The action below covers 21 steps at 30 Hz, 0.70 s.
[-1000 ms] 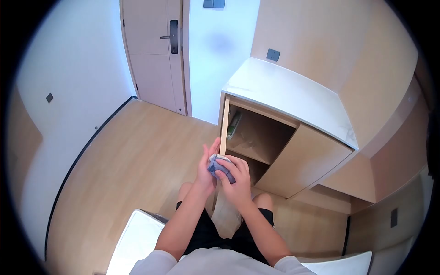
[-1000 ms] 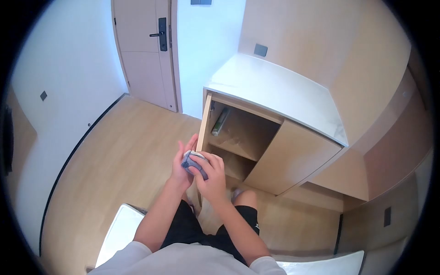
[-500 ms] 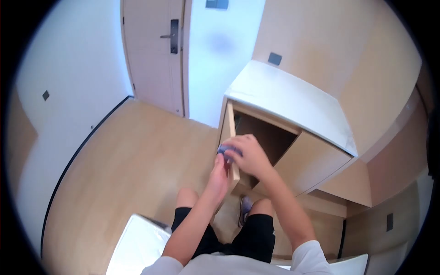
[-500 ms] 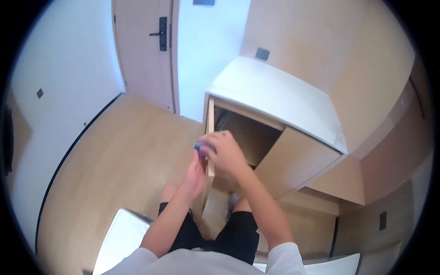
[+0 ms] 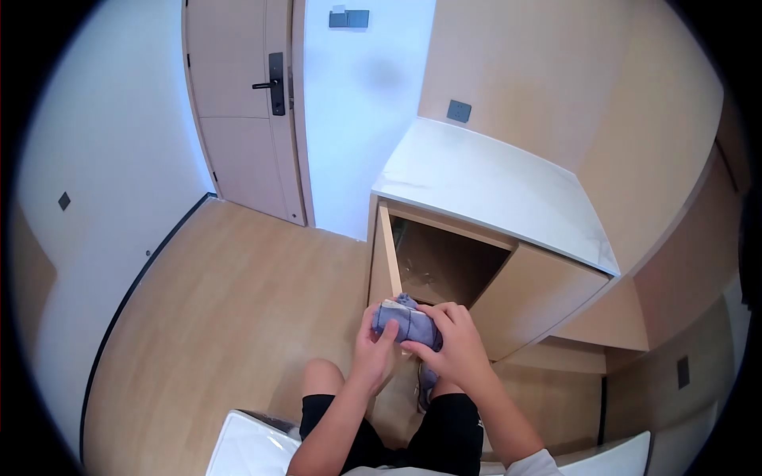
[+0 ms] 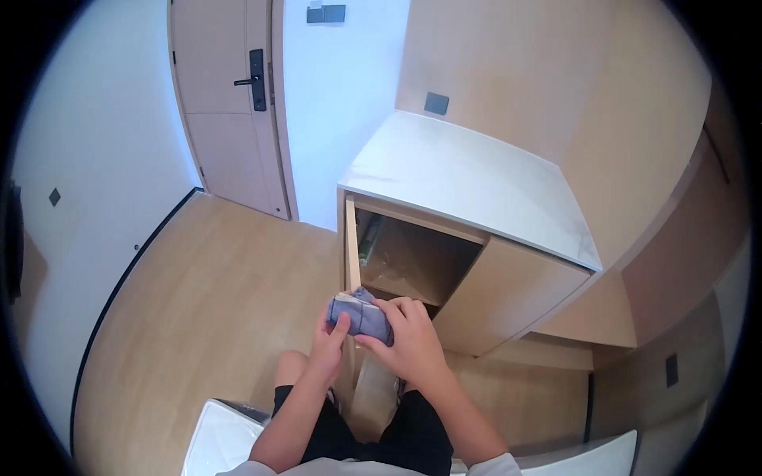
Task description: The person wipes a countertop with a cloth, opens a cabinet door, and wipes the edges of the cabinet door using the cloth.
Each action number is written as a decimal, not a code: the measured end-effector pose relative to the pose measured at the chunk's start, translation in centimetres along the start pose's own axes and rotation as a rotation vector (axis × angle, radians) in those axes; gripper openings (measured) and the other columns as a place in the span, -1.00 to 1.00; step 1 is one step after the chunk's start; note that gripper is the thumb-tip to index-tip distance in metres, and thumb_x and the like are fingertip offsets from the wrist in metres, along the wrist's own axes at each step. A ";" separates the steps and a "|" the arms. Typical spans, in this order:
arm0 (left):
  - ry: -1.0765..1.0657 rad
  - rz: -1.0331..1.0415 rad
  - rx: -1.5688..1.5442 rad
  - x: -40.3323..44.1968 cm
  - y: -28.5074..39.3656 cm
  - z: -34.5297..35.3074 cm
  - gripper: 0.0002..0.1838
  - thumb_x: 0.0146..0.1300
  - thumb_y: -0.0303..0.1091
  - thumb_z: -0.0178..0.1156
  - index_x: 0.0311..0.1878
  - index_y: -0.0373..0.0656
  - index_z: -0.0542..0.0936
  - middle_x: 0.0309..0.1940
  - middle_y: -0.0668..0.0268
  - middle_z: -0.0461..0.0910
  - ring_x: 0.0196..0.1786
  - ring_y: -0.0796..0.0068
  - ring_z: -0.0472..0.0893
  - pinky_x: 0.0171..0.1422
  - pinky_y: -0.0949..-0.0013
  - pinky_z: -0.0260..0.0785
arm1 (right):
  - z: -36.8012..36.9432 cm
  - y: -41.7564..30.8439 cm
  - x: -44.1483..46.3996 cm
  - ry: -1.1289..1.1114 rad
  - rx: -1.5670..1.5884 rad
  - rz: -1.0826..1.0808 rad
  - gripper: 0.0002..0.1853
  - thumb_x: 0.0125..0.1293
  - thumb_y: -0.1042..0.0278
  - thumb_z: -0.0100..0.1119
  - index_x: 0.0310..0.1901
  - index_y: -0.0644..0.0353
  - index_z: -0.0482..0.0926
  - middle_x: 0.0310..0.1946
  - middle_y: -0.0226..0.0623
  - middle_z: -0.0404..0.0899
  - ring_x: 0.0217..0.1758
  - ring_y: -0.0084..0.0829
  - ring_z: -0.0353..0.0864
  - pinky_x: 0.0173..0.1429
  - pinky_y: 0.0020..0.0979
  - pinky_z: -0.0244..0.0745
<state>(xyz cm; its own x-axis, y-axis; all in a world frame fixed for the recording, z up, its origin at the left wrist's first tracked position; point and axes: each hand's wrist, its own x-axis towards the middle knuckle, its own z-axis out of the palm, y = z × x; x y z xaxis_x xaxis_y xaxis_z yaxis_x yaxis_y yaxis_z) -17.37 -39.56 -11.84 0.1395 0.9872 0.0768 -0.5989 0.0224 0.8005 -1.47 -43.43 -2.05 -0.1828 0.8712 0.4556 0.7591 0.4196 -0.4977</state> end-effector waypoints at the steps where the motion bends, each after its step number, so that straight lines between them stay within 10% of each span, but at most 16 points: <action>1: -0.010 -0.001 -0.018 -0.3 -0.2 0.1 -0.50 0.67 -0.18 0.17 0.52 -0.17 0.41 0.44 0.29 0.49 0.46 0.44 0.47 0.59 0.30 0.27 | 0.2 0.0 -0.1 0.024 0.005 -0.008 -0.44 0.08 0.37 0.58 0.16 0.20 0.65 0.00 -0.11 0.58 0.12 -0.02 0.56 0.25 -0.13 0.53; 10: -0.302 0.136 -0.282 -1.2 -1.2 -0.6 -0.35 0.68 0.13 -0.07 0.58 -0.13 0.36 0.65 0.14 0.21 0.64 0.13 0.31 0.72 0.04 0.16 | 1.3 -0.8 -3.4 0.048 -0.004 -0.223 -0.58 -0.12 0.51 0.61 -0.15 0.09 0.70 0.02 -0.26 0.60 0.21 -0.04 0.61 0.26 -0.06 0.60; 13: -0.337 0.063 -0.386 -1.0 -0.7 -0.4 -0.43 0.66 -0.11 0.05 0.56 -0.22 0.37 0.70 0.13 0.10 0.67 0.16 0.26 0.74 0.06 0.12 | 0.7 -1.7 -4.9 0.122 0.069 -0.182 -0.68 0.06 0.46 0.62 -0.15 0.11 0.70 -0.03 -0.33 0.61 0.21 -0.14 0.65 0.22 -0.16 0.60; 21: -0.342 0.060 -0.074 -0.7 -1.5 0.5 -0.36 0.41 -0.48 -0.01 0.59 -0.22 0.38 0.74 0.10 0.07 0.82 0.18 -0.13 0.82 0.12 -0.21 | 3.0 -0.2 -4.4 0.232 0.171 0.209 -0.20 0.28 0.16 0.56 0.51 0.13 0.44 0.31 0.02 0.47 0.35 0.01 0.59 0.39 -0.14 0.55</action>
<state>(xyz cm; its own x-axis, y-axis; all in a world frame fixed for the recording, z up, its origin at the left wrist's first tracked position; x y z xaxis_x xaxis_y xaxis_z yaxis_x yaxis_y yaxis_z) -16.18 -40.32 -12.78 0.3512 0.8773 0.3270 -0.6675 -0.0103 0.7445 -2.68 -46.56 -6.16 0.1270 0.8701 0.4763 0.6459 0.2919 -0.7054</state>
